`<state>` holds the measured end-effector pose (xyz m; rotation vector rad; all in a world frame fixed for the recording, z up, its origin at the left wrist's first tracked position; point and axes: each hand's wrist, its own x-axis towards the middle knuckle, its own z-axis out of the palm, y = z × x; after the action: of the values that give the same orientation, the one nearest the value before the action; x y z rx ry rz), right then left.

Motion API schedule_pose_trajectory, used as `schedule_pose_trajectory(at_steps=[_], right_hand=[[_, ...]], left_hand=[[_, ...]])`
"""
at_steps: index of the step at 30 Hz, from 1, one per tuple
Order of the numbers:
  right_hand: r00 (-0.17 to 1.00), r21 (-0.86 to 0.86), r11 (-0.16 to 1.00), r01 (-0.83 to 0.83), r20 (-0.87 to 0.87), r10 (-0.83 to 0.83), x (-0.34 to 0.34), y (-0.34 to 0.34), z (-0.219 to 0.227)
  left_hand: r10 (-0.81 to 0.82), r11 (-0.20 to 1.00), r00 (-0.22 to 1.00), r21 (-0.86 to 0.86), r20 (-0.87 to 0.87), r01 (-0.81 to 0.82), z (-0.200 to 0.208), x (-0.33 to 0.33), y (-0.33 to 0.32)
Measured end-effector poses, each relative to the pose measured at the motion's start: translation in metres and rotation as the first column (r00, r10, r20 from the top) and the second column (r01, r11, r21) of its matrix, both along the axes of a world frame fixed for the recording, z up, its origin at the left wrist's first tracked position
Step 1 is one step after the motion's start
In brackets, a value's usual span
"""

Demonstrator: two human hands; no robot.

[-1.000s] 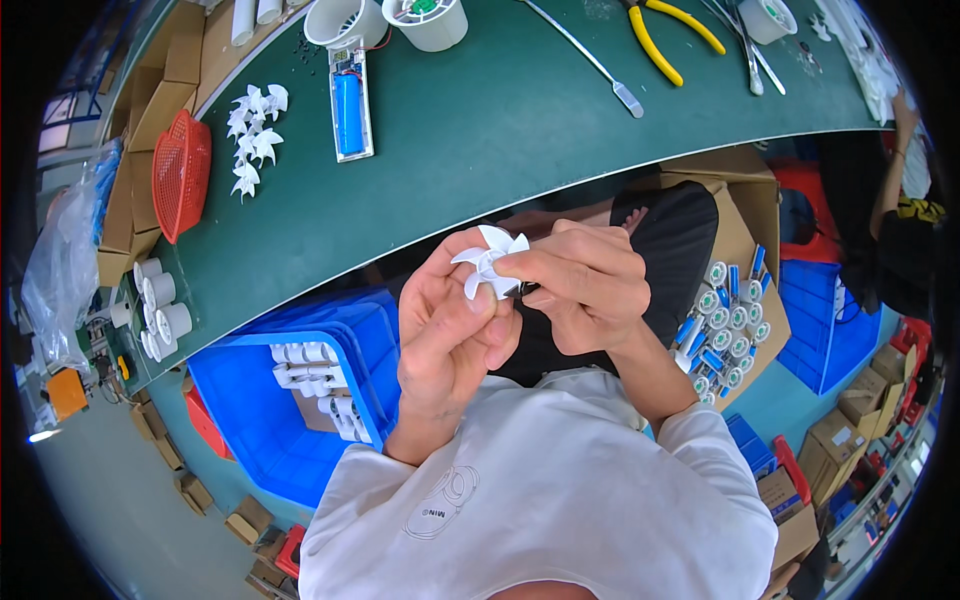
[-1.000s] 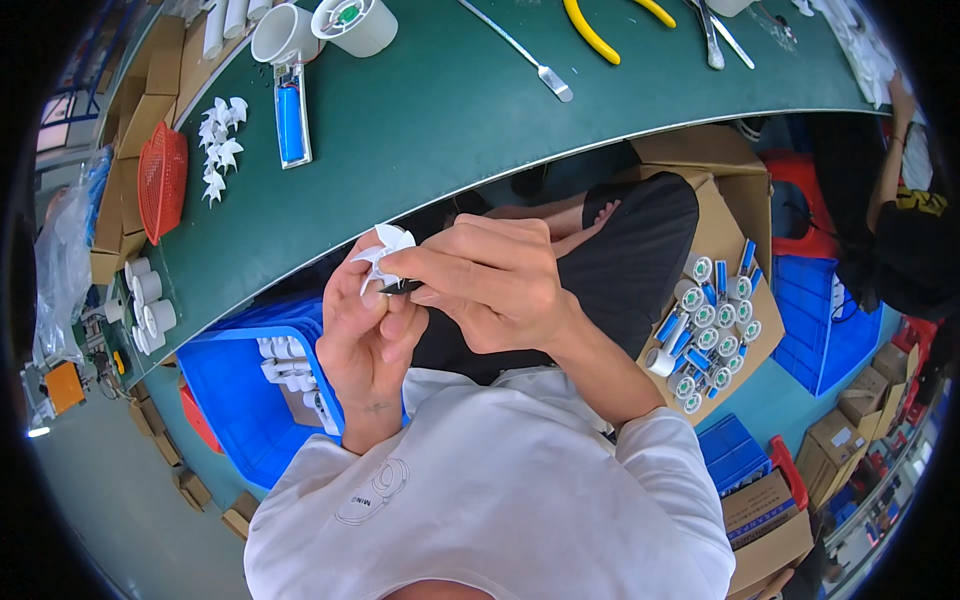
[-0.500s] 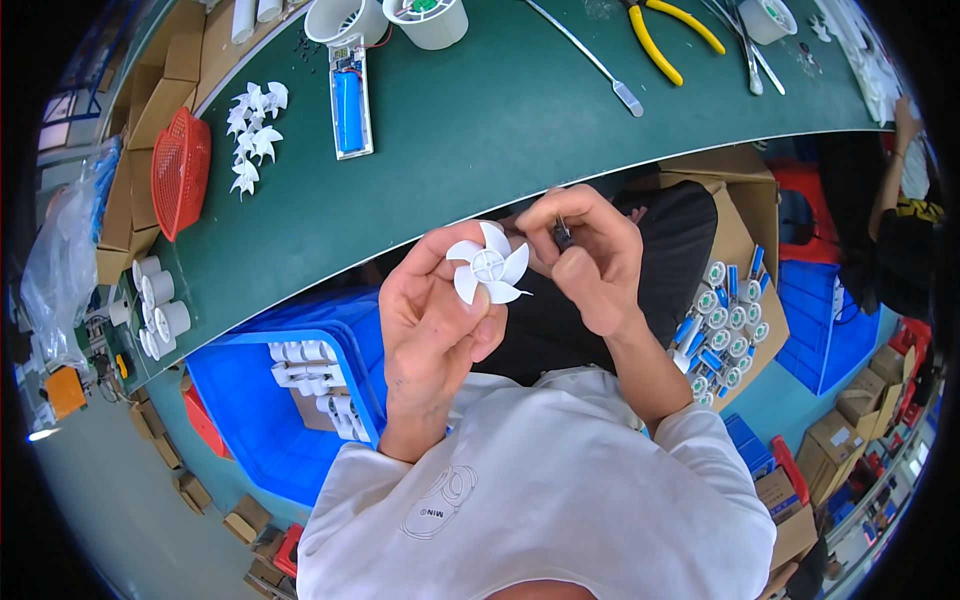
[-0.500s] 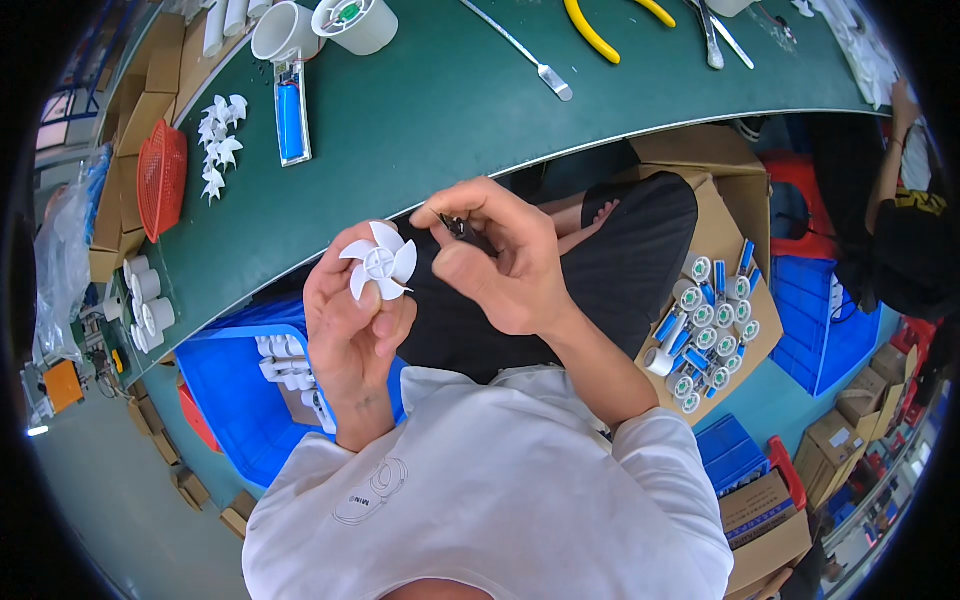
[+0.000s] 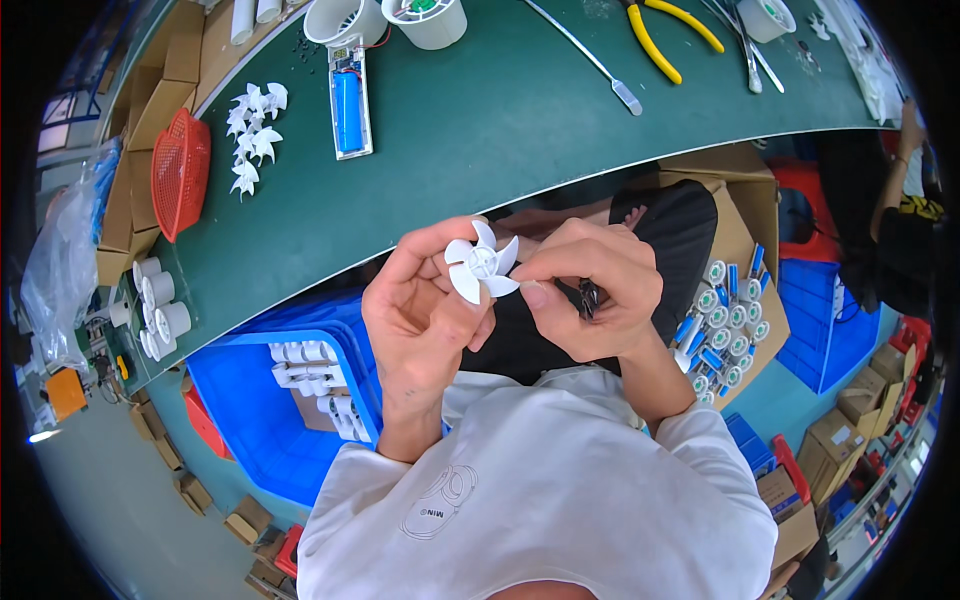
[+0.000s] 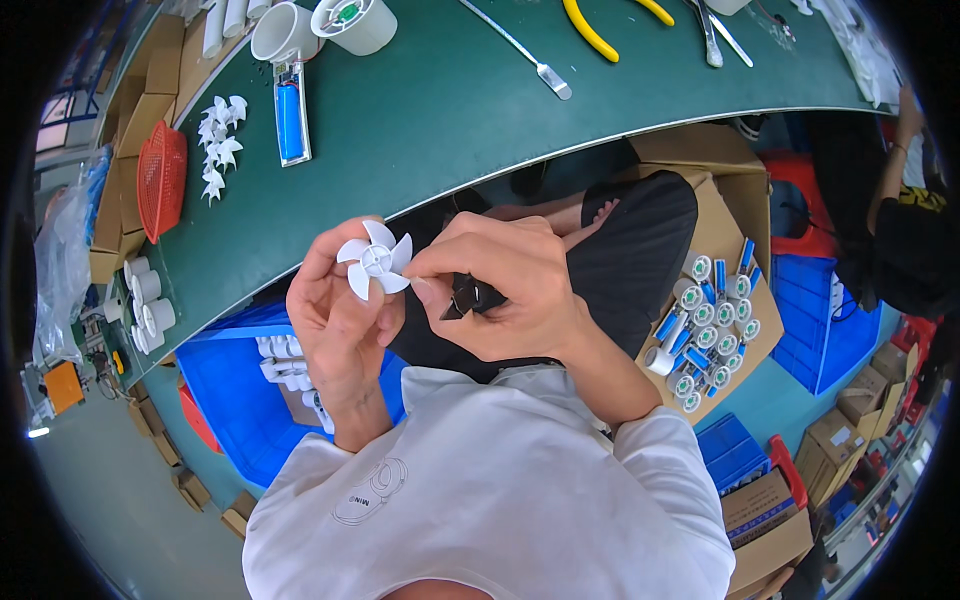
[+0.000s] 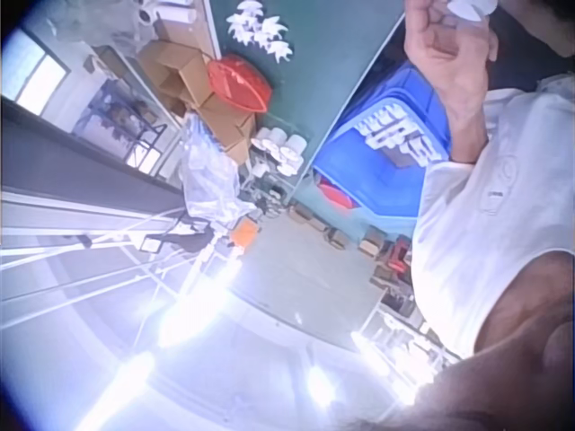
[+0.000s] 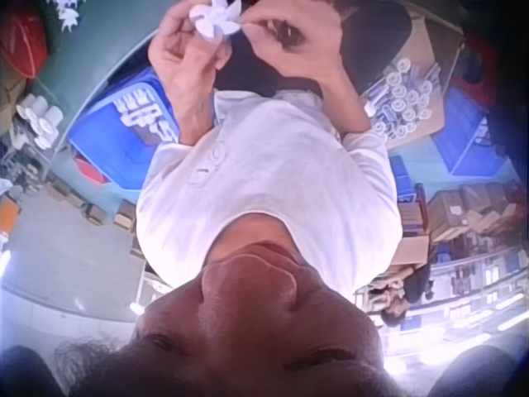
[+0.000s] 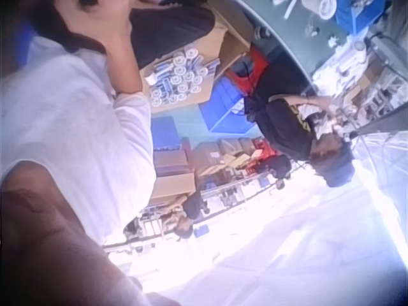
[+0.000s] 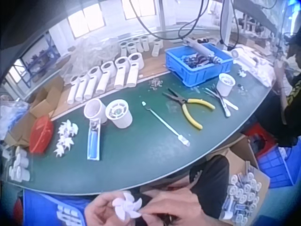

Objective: Assemble small handheld portable fans by attaching blades to the motor and securing the plastic casing.

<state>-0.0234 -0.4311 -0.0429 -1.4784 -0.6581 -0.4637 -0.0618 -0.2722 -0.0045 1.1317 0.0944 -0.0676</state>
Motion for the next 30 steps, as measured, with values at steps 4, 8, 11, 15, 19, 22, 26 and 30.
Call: schedule_pose_trajectory(at_steps=[4, 8, 11, 15, 19, 22, 26, 30], right_hand=[[0.999, -0.034, 0.999, -0.015, -0.037, 0.014, -0.002, -0.001, 0.004], [0.976, -0.059, 0.985, 0.165, -0.137, -0.172, -0.001, -0.009, -0.008], [0.906, -0.148, 0.948, 0.283, -0.282, -0.315, -0.001, -0.028, -0.014], [0.760, -0.518, 0.819, 0.246, -0.421, -0.495, 0.003, -0.057, -0.019], [0.706, -0.673, 0.673, 0.307, -0.313, -0.635, 0.008, -0.079, -0.042], [0.709, -0.492, 0.786, 0.375, -0.395, -0.585, 0.008, -0.081, -0.025], [0.719, -0.500, 0.814, 0.296, -0.444, -0.534, 0.006, -0.095, -0.002], [0.725, -0.611, 0.768, 0.191, -0.440, -0.530, -0.002, -0.101, 0.012]], left_hand=[[0.010, 1.000, 1.000, 0.007, -0.008, -0.010, 0.000, 0.000, 0.000], [-0.017, 0.995, 1.000, -0.103, -0.010, 0.016, -0.003, 0.001, 0.006], [-0.014, 0.986, 1.000, -0.165, -0.003, 0.013, 0.000, -0.001, 0.014], [-0.094, 0.899, 0.993, -0.434, -0.075, 0.053, -0.006, 0.001, 0.018], [-0.140, 0.848, 0.987, -0.524, -0.083, 0.076, -0.010, 0.002, 0.015], [-0.137, 0.840, 0.988, -0.536, -0.067, 0.080, -0.014, 0.008, 0.011], [-0.136, 0.762, 0.986, -0.646, -0.097, 0.042, -0.020, 0.016, 0.012], [-0.091, 0.720, 0.992, -0.694, -0.092, 0.001, -0.019, 0.020, 0.020]])
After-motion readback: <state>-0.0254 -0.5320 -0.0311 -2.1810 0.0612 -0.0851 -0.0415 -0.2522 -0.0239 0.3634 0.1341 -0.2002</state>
